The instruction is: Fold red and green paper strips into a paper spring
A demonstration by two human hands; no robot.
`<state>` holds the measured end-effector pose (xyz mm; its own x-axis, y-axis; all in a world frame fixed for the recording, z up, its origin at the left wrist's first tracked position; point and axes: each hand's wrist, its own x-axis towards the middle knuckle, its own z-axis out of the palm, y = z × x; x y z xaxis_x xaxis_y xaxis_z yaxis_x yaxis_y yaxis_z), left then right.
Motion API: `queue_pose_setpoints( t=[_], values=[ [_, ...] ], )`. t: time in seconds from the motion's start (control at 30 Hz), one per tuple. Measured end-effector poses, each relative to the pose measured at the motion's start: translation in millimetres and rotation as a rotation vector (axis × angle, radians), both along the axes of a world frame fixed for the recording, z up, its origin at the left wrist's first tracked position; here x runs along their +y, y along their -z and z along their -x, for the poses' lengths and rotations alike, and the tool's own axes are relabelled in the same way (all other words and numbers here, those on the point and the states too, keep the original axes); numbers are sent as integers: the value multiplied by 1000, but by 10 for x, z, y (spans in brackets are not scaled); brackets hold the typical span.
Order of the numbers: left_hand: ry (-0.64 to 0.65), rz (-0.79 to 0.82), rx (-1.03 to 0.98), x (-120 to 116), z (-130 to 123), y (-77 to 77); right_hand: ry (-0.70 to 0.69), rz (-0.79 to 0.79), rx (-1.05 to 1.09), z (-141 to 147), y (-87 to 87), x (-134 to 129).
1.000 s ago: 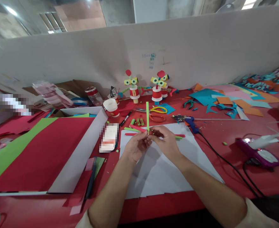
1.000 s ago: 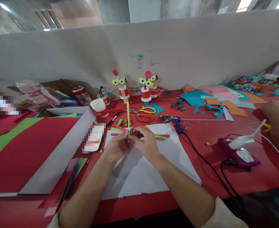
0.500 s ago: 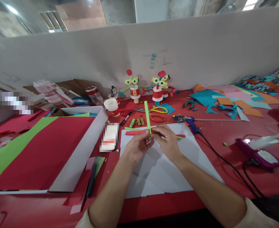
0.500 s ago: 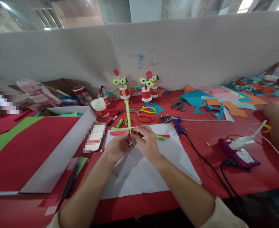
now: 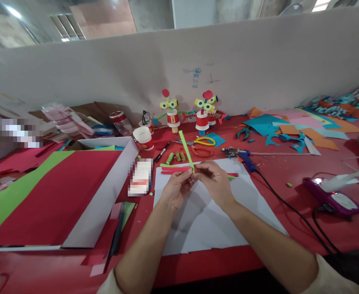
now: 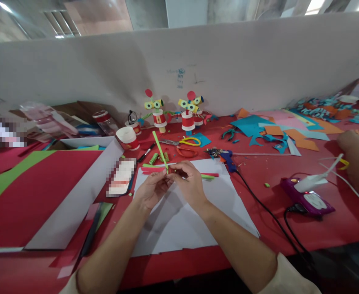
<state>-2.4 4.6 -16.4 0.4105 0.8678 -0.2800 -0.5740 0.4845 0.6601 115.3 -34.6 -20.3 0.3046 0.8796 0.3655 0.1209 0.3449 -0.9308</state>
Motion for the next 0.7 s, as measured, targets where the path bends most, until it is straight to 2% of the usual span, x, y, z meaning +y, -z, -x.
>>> queue_pose_setpoints(
  t=[0.1, 0.2, 0.37, 0.5, 0.7],
  values=[
    [-54, -32, -22, -15, -22, 0, -40, 44, 79, 12, -11, -4],
    [-97, -34, -29, -28, -30, 19, -14, 29, 48, 15, -27, -10],
    [-109, -33, -17, -24, -31, 51, 35, 30, -1, 27, -23, -20],
    [-134, -96, 15, -15, -37, 43, 15, 79, 43, 45, -6, -23],
    [-138, -130, 56, -29, -51, 32, 10, 70, -23, 21, -8, -14]
  ],
)
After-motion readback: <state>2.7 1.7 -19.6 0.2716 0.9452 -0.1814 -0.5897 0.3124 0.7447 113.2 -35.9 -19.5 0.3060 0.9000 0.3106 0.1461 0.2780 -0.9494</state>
